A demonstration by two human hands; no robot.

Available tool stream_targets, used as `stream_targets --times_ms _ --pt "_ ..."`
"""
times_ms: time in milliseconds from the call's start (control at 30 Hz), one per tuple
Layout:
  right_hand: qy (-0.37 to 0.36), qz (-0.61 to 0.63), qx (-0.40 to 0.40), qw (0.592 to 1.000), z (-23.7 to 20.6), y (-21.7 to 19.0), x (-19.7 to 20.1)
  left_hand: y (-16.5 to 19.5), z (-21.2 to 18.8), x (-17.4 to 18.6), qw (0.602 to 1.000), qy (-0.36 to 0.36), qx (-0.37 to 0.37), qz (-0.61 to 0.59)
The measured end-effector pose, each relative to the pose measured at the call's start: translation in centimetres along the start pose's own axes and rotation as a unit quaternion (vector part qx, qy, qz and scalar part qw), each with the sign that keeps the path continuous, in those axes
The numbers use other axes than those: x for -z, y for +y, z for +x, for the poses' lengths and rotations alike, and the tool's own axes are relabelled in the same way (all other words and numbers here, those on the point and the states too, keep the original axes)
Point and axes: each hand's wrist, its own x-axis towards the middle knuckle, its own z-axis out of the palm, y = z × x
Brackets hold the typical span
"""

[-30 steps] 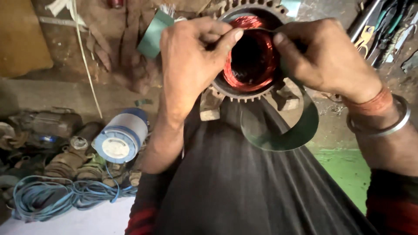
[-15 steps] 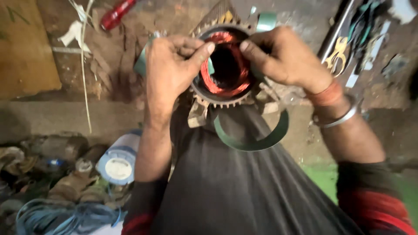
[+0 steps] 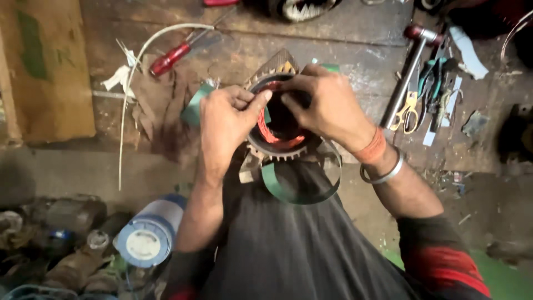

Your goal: The person uses a hammer to tap the stator core, then wraps green tape around the copper windings to secure them. They continue adjusting the windings and applying tape while another person works on a separate motor in the background.

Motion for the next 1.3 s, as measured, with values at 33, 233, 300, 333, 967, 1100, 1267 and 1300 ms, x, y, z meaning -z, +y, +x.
stream_targets --times_ms 33,233,300,333,967,1100,1267,1300 --pt "-0.005 0.008 -0.008 1.000 0.0 0.1 -0.2 -0.2 -0.2 -0.2 0.999 -0.009 0.039 -0.022" --pt "-0.013 0.007 -0.014 1.000 -0.4 1.1 -0.9 -1.7 -3.2 -0.3 0.994 0.026 -0.105 -0.031" --pt "-0.008 0.006 0.001 1.000 -0.3 1.3 -0.9 -2.4 -4.2 -0.1 0.986 -0.067 0.050 -0.147" --pt "-0.013 0.007 -0.002 1.000 -0.2 1.3 -0.9 -2.8 -4.6 0.0 0.965 -0.113 0.124 -0.203" --pt "-0.005 0.005 0.019 1.000 0.4 1.5 -1.5 -7.7 -6.9 -2.0 0.647 -0.212 0.091 -0.727" --pt "0.000 -0.013 0.027 1.000 0.5 1.7 -1.9 -7.7 -6.7 -2.2 0.653 -0.196 0.110 -0.723" --pt "0.001 -0.018 0.029 0.999 0.5 1.6 -2.0 -5.8 -6.8 -2.3 0.710 -0.163 0.132 -0.672" --pt "0.005 -0.018 0.029 0.999 0.5 1.4 -1.9 -5.4 -6.8 -2.3 0.739 -0.156 0.131 -0.643"
